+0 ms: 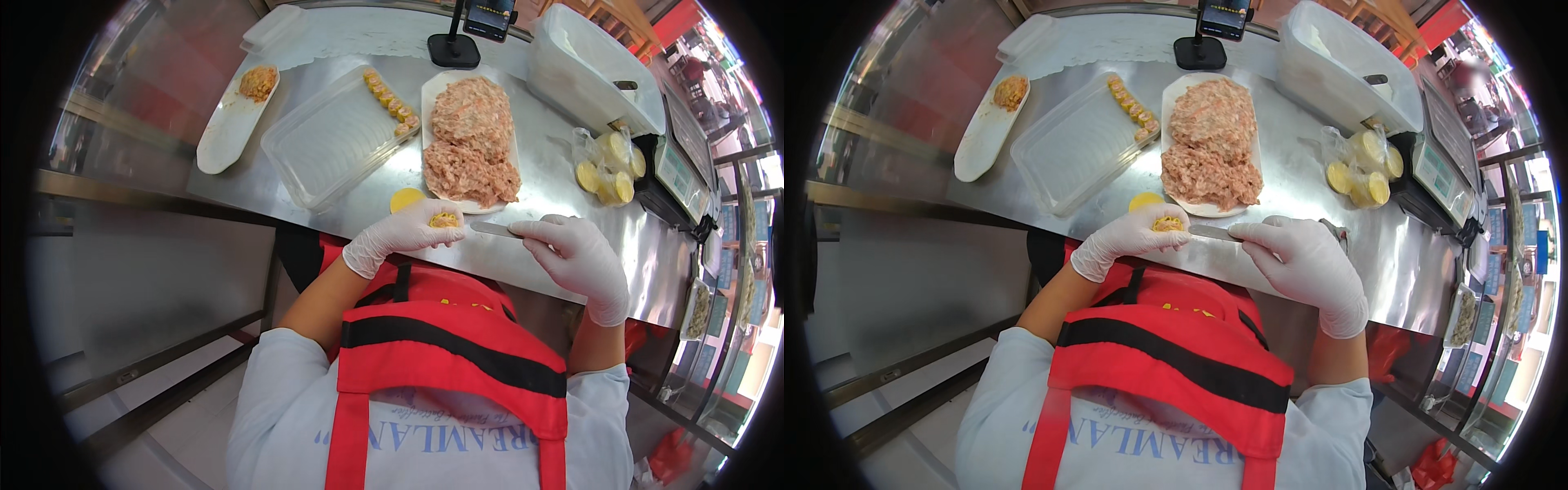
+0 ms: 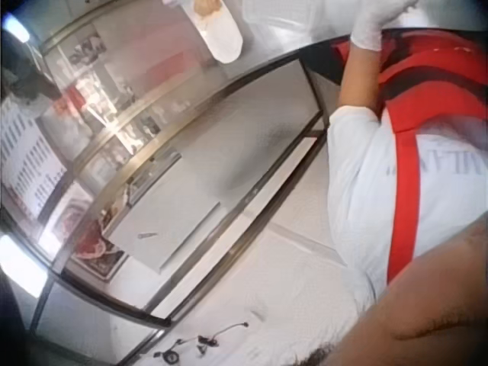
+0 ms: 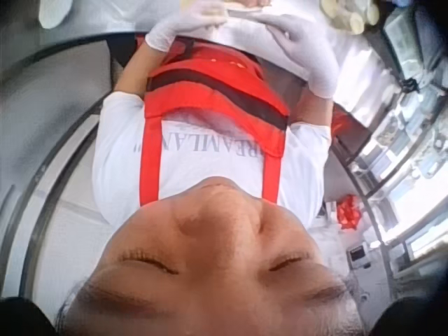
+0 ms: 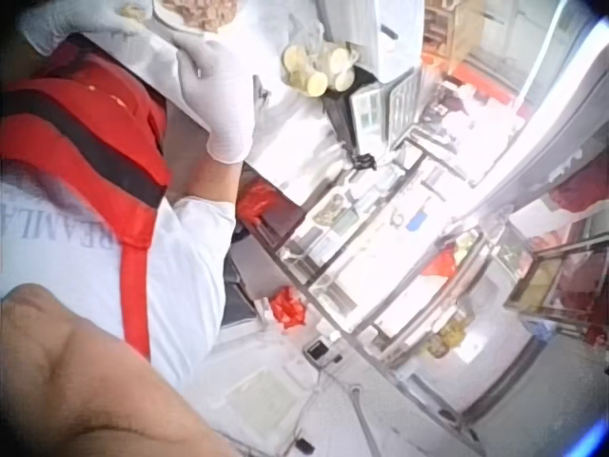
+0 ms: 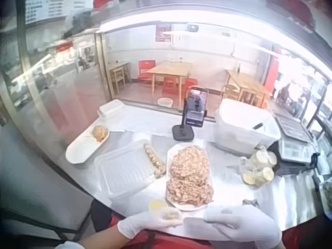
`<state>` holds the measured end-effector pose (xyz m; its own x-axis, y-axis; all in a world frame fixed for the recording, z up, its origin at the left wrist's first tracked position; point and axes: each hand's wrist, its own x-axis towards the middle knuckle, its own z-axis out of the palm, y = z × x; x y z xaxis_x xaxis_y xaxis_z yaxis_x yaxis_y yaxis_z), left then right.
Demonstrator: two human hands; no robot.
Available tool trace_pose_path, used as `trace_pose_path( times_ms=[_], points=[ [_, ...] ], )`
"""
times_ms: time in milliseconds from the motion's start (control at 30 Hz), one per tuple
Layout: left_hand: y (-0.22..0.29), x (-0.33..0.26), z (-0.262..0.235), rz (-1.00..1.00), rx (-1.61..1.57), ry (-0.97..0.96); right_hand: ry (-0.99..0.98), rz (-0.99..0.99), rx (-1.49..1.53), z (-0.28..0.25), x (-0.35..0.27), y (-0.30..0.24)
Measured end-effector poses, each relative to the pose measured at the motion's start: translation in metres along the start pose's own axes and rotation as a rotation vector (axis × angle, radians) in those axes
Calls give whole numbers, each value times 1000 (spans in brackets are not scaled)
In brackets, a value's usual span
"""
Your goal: The person scoops a pink minced meat mixture onto round yellow slices using a small metal spatula. They press the meat onto the slices and place the assembled items into a clear plastic tray. The process is repeated continuously throughout the clip.
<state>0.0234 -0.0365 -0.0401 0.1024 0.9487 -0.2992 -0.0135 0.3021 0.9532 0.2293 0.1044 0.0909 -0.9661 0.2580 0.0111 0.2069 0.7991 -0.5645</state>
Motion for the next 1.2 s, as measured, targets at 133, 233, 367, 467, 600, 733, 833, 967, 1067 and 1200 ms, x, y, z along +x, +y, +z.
trace_pose_path(
  times_ms=[133,233,367,467,600,733,833,967,1067,1200],
  points=[
    [10,-3,8,126,-149,78,164,-71,189,32,-2,0],
    [23,-7,13,256,60,182,190,-122,118,46,1,4],
    [34,-17,15,313,235,256,169,-169,14,45,-1,12],
    [27,-20,10,270,200,271,242,-177,127,43,-4,16],
    [30,-16,19,317,14,253,253,-205,87,58,0,10],
    [7,-19,15,202,-84,282,164,-42,135,65,-7,36],
    [-30,-15,9,184,-146,405,153,289,141,77,-11,67],
    [-58,-8,9,-31,-168,417,60,300,-39,99,-2,79],
    [-63,-2,13,-134,-90,386,-14,313,-137,114,18,83],
    [-79,2,13,-82,136,408,-87,298,-186,128,34,85]
  ],
)
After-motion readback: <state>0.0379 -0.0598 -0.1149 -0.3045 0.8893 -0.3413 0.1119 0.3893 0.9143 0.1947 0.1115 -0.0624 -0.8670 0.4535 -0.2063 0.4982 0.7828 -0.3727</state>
